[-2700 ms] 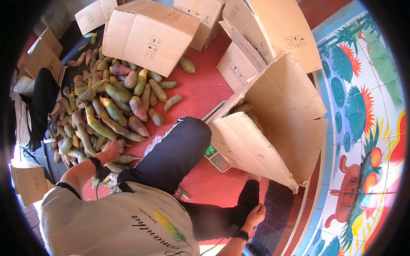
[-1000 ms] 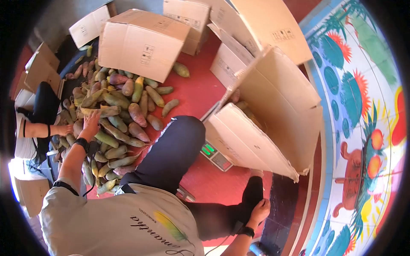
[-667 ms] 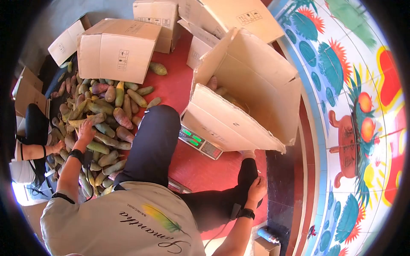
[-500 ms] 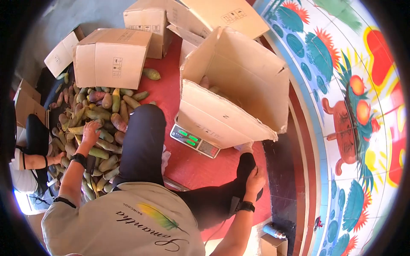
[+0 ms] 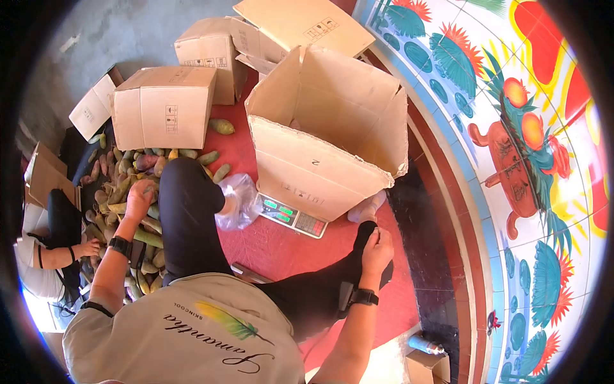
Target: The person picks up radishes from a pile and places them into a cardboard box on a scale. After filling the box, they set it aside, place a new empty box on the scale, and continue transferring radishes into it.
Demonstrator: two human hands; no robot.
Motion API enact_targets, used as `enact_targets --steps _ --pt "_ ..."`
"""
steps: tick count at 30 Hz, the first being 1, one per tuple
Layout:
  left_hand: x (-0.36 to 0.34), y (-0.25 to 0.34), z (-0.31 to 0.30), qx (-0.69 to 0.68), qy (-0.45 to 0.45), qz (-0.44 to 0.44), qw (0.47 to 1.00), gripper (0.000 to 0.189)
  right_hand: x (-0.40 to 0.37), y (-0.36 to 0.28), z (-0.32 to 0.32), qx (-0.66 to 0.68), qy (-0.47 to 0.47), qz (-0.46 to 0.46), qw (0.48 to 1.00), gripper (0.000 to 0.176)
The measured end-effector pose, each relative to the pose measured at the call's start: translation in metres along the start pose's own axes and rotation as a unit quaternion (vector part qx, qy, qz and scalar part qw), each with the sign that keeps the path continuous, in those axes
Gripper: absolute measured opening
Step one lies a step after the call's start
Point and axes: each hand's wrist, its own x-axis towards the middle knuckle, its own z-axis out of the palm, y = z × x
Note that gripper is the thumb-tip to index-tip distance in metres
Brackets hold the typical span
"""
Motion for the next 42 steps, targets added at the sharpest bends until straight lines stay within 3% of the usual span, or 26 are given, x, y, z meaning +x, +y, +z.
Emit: enact_targets --steps 3,13,16,23,31,39,42 --pt "0.014 0.028 -0.007 -0.066 0.002 -0.023 0.998 0.021 0.001 -0.002 -0.001 -0.009 0.000 -0.003 1.000 0.010" --pt "0.046 0.093 0.012 -0.203 0.071 0.030 0.976 0.026 0.007 -0.019 0.010 -0.015 -0.014 -0.043 0.999 0.010" --pt "0.049 0.101 0.010 -0.212 0.086 0.034 0.973 0.031 0.013 -0.034 0.003 0.057 -0.041 0.022 0.997 0.013" --pt "0.059 0.096 -0.001 -0.233 0.122 0.033 0.964 0.033 0.052 -0.071 -0.053 0.120 -0.001 0.058 0.991 0.012" --pt "0.075 0.123 -0.006 -0.264 0.117 0.056 0.956 0.030 0.083 -0.053 -0.090 0.173 0.002 0.103 0.979 0.013" --pt "0.106 0.162 -0.004 -0.288 0.066 0.102 0.950 0.028 0.074 -0.022 -0.058 0.243 -0.039 0.181 0.952 0.014" --pt "0.113 0.177 0.000 -0.282 0.046 0.124 0.950 0.029 0.081 -0.001 -0.036 0.247 -0.045 0.156 0.955 0.016"
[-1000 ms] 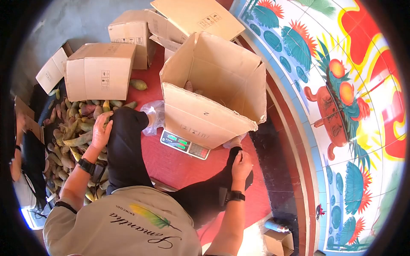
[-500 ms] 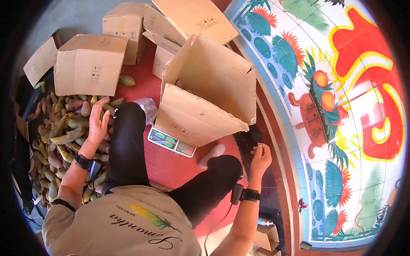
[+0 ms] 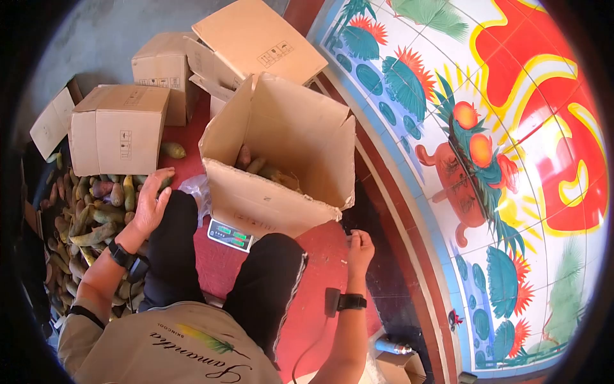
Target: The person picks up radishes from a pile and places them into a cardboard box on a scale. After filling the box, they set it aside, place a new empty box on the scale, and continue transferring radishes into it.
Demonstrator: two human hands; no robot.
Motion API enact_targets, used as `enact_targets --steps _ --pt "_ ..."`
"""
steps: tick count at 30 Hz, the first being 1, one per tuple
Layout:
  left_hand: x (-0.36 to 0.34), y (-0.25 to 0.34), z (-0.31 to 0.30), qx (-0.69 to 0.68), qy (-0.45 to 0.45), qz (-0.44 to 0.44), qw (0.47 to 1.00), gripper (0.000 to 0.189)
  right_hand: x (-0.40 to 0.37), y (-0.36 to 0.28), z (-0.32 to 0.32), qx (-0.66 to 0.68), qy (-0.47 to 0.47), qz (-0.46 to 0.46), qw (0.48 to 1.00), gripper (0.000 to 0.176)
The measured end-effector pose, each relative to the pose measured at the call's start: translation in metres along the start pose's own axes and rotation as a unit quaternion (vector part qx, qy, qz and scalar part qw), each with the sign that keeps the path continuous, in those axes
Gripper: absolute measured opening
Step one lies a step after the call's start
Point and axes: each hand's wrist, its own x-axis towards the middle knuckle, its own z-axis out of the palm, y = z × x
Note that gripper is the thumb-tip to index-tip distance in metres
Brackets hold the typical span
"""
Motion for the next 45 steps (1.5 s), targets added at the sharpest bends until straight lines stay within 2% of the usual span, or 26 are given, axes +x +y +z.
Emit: enact_targets --steps 5,6,9,10,11,13,14,15,23,30,33,35,37,38,39,40,41,43,45 --pt "0.004 0.002 0.026 0.015 -0.020 -0.002 1.000 0.035 0.027 0.031 0.022 0.023 -0.029 0.022 0.999 0.014" --pt "0.004 0.003 0.031 0.022 -0.019 -0.002 1.000 0.038 0.031 0.033 0.027 0.061 -0.041 0.024 0.997 0.013" --pt "0.003 0.007 0.041 0.041 -0.028 -0.004 0.999 0.042 0.042 0.032 0.036 0.020 -0.059 -0.002 0.998 0.013" --pt "0.004 0.008 0.043 0.049 -0.035 0.001 0.998 0.043 0.043 0.020 0.041 0.062 -0.066 0.066 0.994 0.015" --pt "0.005 0.008 0.044 0.053 -0.034 -0.003 0.998 0.043 0.049 0.029 0.043 0.063 -0.072 0.067 0.993 0.015" --pt "0.006 0.007 0.043 0.079 -0.051 0.008 0.996 0.044 0.056 0.035 0.049 0.095 -0.106 0.052 0.988 0.021" --pt "0.007 0.007 0.043 0.082 -0.051 0.002 0.995 0.044 0.056 0.038 0.053 0.148 -0.080 0.038 0.985 0.028" --pt "0.007 0.007 0.043 0.086 -0.051 -0.005 0.995 0.044 0.059 0.029 0.061 0.177 -0.070 0.025 0.981 0.028" --pt "0.005 0.011 0.051 0.101 -0.081 -0.028 0.991 0.044 0.084 0.022 0.088 0.150 -0.101 -0.026 0.983 0.025" --pt "0.005 0.012 0.055 0.030 -0.093 -0.036 0.995 0.044 0.078 0.006 0.084 0.120 -0.098 -0.060 0.986 0.022" --pt "0.013 0.004 0.057 0.011 -0.065 -0.045 0.997 0.043 0.070 -0.012 0.071 0.082 -0.083 -0.092 0.989 0.021" --pt "0.026 -0.001 0.058 -0.046 -0.023 -0.082 0.995 0.043 0.066 -0.027 0.064 0.068 -0.076 -0.105 0.989 0.021" --pt "0.046 0.003 0.053 -0.026 0.003 -0.052 0.998 0.040 0.069 -0.041 0.055 0.187 -0.105 0.045 0.976 0.024" --pt "0.057 0.006 0.048 -0.070 -0.008 -0.074 0.995 0.038 0.075 -0.044 0.053 0.109 -0.103 0.031 0.988 0.038" --pt "0.067 0.008 0.046 -0.113 -0.019 -0.096 0.989 0.037 0.076 -0.054 0.055 0.107 -0.102 0.029 0.989 0.038" --pt "0.075 0.004 0.052 -0.161 0.025 -0.084 0.983 0.036 0.076 -0.068 0.057 0.092 -0.096 0.006 0.991 0.039" --pt "0.082 0.001 0.053 -0.163 0.028 -0.084 0.983 0.036 0.077 -0.078 0.060 0.076 -0.091 -0.018 0.993 0.039" --pt "0.095 -0.004 0.052 -0.206 0.001 -0.104 0.973 0.035 0.082 -0.087 0.062 0.061 -0.095 -0.013 0.994 0.040" --pt "0.107 -0.001 0.053 -0.235 -0.008 -0.135 0.963 0.036 0.084 -0.096 0.066 0.112 -0.126 0.033 0.985 0.034"
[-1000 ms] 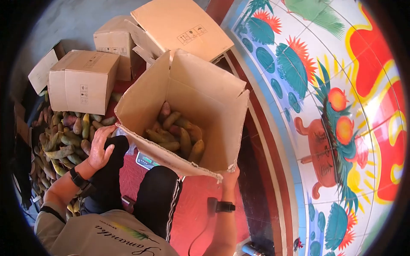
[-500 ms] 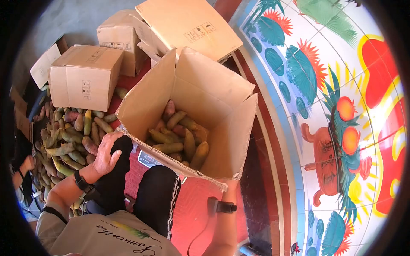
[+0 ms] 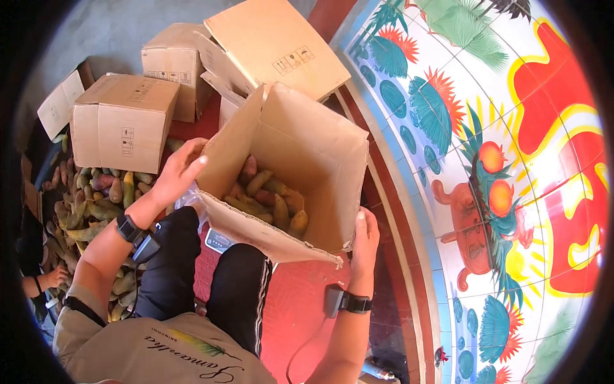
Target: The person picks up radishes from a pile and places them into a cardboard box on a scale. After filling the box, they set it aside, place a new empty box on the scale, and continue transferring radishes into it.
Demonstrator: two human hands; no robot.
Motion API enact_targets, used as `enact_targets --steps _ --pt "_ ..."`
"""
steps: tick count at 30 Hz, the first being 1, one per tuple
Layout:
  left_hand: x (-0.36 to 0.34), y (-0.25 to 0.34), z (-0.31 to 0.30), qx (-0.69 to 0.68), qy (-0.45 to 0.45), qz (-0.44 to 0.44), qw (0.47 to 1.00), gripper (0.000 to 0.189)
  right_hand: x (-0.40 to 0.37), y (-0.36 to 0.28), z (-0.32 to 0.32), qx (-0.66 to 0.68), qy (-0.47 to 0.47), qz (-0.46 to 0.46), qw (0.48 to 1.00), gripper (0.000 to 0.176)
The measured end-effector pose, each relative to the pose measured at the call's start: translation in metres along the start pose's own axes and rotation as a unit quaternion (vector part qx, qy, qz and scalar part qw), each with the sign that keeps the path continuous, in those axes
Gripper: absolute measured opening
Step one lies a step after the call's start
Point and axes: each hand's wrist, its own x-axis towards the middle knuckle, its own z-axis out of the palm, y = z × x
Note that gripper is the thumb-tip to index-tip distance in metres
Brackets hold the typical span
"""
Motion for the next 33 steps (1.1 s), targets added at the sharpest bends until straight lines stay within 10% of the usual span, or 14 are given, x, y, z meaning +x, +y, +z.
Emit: enact_targets --steps 14,24,33 --pt "0.056 -0.011 0.005 0.184 -0.153 -0.204 0.949 0.034 0.003 -0.003 -0.016 -0.170 -0.040 0.101 0.979 0.031" --pt "0.042 -0.005 0.000 0.231 -0.199 -0.163 0.938 0.032 -0.004 0.000 -0.026 -0.405 -0.062 0.032 0.912 0.032" --pt "0.011 0.000 -0.008 0.187 -0.203 -0.121 0.953 0.027 -0.039 -0.009 -0.025 -0.352 -0.079 -0.021 0.932 0.028"
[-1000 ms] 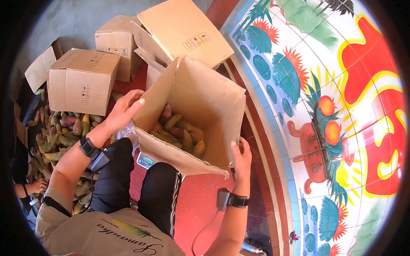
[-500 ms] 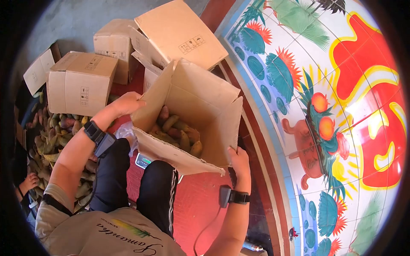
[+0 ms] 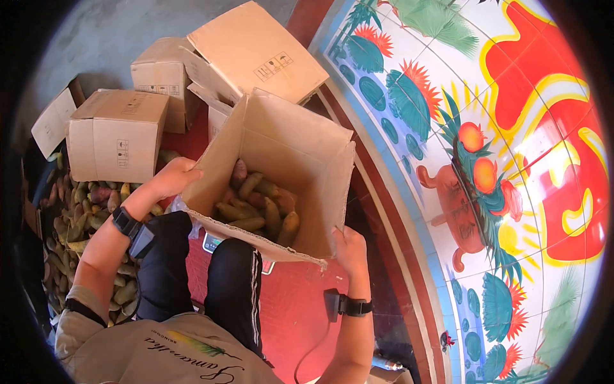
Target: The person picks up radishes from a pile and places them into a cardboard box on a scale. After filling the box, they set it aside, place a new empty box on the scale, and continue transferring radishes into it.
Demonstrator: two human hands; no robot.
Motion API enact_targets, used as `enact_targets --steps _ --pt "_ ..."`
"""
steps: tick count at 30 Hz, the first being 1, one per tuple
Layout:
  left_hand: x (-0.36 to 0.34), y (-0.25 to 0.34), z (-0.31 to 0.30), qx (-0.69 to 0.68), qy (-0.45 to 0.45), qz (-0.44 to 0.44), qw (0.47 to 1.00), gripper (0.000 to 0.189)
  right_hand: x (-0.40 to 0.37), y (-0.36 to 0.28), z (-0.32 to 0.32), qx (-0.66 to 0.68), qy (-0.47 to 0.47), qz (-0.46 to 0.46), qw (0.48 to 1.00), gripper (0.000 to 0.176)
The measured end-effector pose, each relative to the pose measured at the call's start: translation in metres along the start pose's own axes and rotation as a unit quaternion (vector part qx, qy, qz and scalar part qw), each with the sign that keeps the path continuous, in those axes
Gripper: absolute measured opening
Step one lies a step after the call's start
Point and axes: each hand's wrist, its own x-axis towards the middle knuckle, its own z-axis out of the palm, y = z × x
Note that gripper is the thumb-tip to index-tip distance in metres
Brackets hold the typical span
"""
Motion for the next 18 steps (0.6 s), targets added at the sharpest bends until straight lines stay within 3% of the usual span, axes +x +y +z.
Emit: enact_targets --steps 10,13,15,18 --pt "-0.027 0.031 -0.008 -0.042 -0.025 0.056 0.997 0.023 -0.046 -0.013 -0.004 -0.023 0.045 -0.030 0.998 0.027" --pt "-0.030 0.050 -0.011 -0.027 -0.028 0.089 0.995 0.023 -0.070 -0.002 -0.010 0.016 0.058 -0.008 0.998 0.026" --pt "-0.031 0.061 -0.009 -0.038 -0.037 0.096 0.994 0.025 -0.088 0.004 -0.011 0.130 0.094 0.008 0.987 0.024" --pt "-0.032 0.077 -0.008 -0.052 -0.068 0.104 0.991 0.025 -0.113 0.008 -0.021 0.129 0.119 0.010 0.984 0.022"
